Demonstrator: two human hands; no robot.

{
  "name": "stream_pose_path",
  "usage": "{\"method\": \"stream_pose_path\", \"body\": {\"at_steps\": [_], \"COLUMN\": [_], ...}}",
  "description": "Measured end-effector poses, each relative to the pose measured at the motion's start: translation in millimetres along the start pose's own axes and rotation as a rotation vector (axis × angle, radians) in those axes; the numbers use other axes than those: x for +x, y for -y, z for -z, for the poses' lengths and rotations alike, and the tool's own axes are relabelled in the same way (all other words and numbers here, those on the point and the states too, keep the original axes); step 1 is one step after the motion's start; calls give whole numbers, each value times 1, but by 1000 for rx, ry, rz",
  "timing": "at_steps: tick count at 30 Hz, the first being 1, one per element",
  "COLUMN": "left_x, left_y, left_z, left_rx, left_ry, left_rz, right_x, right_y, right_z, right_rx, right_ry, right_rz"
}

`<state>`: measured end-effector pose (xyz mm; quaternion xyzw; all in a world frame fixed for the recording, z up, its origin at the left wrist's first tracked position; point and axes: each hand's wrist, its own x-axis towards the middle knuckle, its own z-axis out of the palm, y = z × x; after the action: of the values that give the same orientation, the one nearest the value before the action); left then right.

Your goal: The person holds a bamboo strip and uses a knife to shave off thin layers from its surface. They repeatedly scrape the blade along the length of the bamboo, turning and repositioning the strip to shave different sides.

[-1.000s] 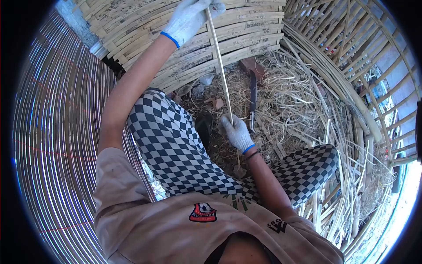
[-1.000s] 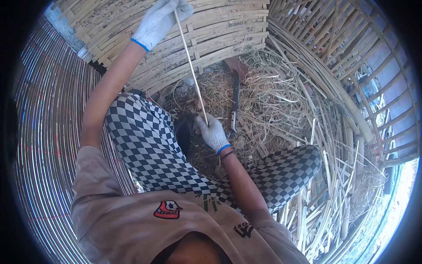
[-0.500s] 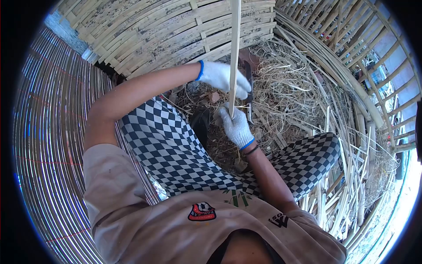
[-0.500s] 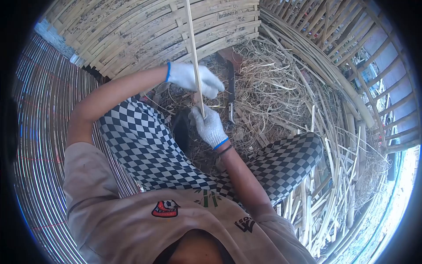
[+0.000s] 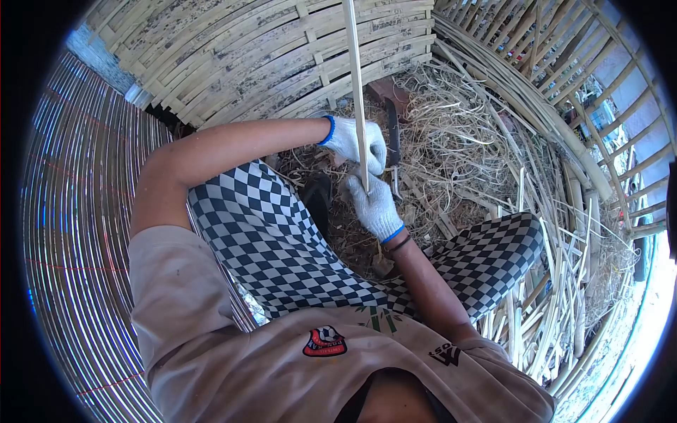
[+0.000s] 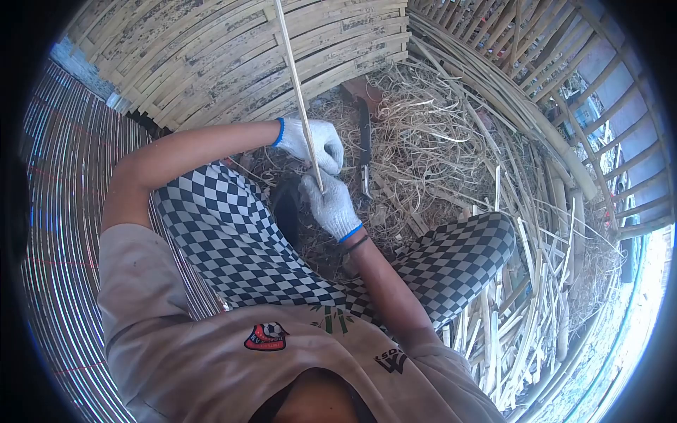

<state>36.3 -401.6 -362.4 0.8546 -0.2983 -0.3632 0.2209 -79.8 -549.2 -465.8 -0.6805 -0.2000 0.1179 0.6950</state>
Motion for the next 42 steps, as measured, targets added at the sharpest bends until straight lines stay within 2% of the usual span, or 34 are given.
{"method": "stream_pose_path", "body": {"at_steps": [2,3,5,7,8,10,12,15,16,20,23,24,25,28,29,35,40,42], "left_x": [-10,-4,-3,-21,-26,-36,-43,-65,-75,-90,-93,-96,-96,-96,-96,-97,-102,-103], "left_y": [-10,14,42,31,34,41,37,21,5,-13,-20,-36,-44,-62,-63,-53,-51,-47], "left_z": [13,16,35,56,63,78,95,108,104,112,116,108,106,103,103,104,104,107], "left_rx": [108,163,537,780,706,527,514,101,-260,-847,-793,-721,-665,-575,-566,-598,-609,-638], "left_ry": [-125,-252,-393,-383,-455,-529,-504,-523,-523,-615,-565,-737,-792,-942,-950,-939,-951,-958], "left_rz": [-39,-98,33,287,335,224,156,-80,-90,-356,-547,-436,-353,-147,-150,-241,-219,-229], "right_x": [1,2,4,6,5,4,6,6,6,6,5,4,3,3,4,7,4,3], "right_y": [0,1,-4,-15,-17,-13,-11,-10,-12,-9,-6,-5,-5,-17,-16,-11,-9,-3], "right_z": [3,7,8,6,8,10,10,10,10,6,6,7,8,8,8,13,11,9], "right_rx": [24,16,8,9,-1,-15,14,37,42,73,21,-5,-33,-340,-433,-489,-540,-519], "right_ry": [-3,2,-8,-39,-27,-9,-20,-28,-33,-75,-59,-48,-37,-183,-232,-203,-189,-179], "right_rz": [-17,-25,-4,54,37,13,8,-6,-3,-43,-88,-108,-128,30,64,-12,37,-12]}}
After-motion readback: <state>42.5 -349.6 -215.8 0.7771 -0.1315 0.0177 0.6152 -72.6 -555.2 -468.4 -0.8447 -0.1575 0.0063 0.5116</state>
